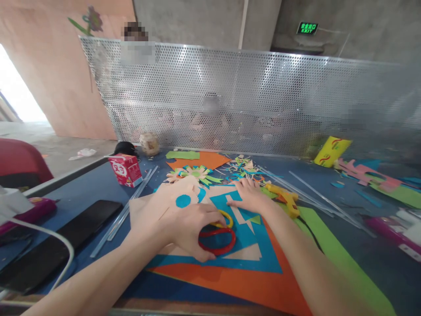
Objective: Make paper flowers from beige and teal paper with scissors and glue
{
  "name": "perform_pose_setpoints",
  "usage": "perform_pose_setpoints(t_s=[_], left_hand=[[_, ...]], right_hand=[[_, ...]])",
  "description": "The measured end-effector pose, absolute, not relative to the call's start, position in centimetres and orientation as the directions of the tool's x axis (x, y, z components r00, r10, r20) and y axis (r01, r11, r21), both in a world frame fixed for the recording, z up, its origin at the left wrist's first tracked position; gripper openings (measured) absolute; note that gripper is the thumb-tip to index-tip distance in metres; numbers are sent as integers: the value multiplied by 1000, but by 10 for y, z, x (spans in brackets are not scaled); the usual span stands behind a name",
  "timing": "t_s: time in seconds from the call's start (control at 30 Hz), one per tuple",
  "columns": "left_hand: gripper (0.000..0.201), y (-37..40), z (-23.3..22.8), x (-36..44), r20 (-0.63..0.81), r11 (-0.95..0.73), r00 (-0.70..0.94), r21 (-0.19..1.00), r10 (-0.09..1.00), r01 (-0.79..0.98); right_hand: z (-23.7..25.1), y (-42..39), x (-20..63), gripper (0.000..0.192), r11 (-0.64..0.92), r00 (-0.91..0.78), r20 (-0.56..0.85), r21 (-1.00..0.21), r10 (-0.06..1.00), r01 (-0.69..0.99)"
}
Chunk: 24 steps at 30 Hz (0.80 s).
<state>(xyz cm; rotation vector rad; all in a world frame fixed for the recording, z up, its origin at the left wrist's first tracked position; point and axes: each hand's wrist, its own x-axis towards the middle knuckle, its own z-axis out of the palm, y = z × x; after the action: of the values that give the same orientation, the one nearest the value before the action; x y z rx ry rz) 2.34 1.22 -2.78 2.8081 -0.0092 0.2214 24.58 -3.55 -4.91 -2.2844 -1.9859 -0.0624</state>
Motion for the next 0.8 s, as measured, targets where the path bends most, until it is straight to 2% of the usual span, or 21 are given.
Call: perform_pose_setpoints(t_s=[0.13,0.3,0.4,0.53,0.6,0.67,0.8], left_hand=[[61,8,-29,26,159,-969,986,231,-53,-89],[60,6,-30,27,172,-972,982,205,-78,-113],[60,6,-31,26,173,-972,982,208,-75,-111],[60,5,-29,26,170,-971,983,216,-68,-104],[59,5,-28,26,167,-970,983,217,-71,-107],[58,4,-26,26,162,-971,984,216,-71,-106],[58,4,-25,26,149,-972,987,215,-61,-92]], right_hand=[[-59,-25,232,61,-212,191,265,52,945,976],[-60,-11,214,46,-366,324,394,34,860,930],[-53,-11,217,31,-323,298,349,14,888,946],[-43,-22,235,33,49,-48,145,-8,988,999],[-43,-28,242,38,142,-139,82,-30,987,989],[-47,-31,243,41,142,-140,64,-32,988,989],[-57,-26,225,42,49,-49,79,8,996,999]])
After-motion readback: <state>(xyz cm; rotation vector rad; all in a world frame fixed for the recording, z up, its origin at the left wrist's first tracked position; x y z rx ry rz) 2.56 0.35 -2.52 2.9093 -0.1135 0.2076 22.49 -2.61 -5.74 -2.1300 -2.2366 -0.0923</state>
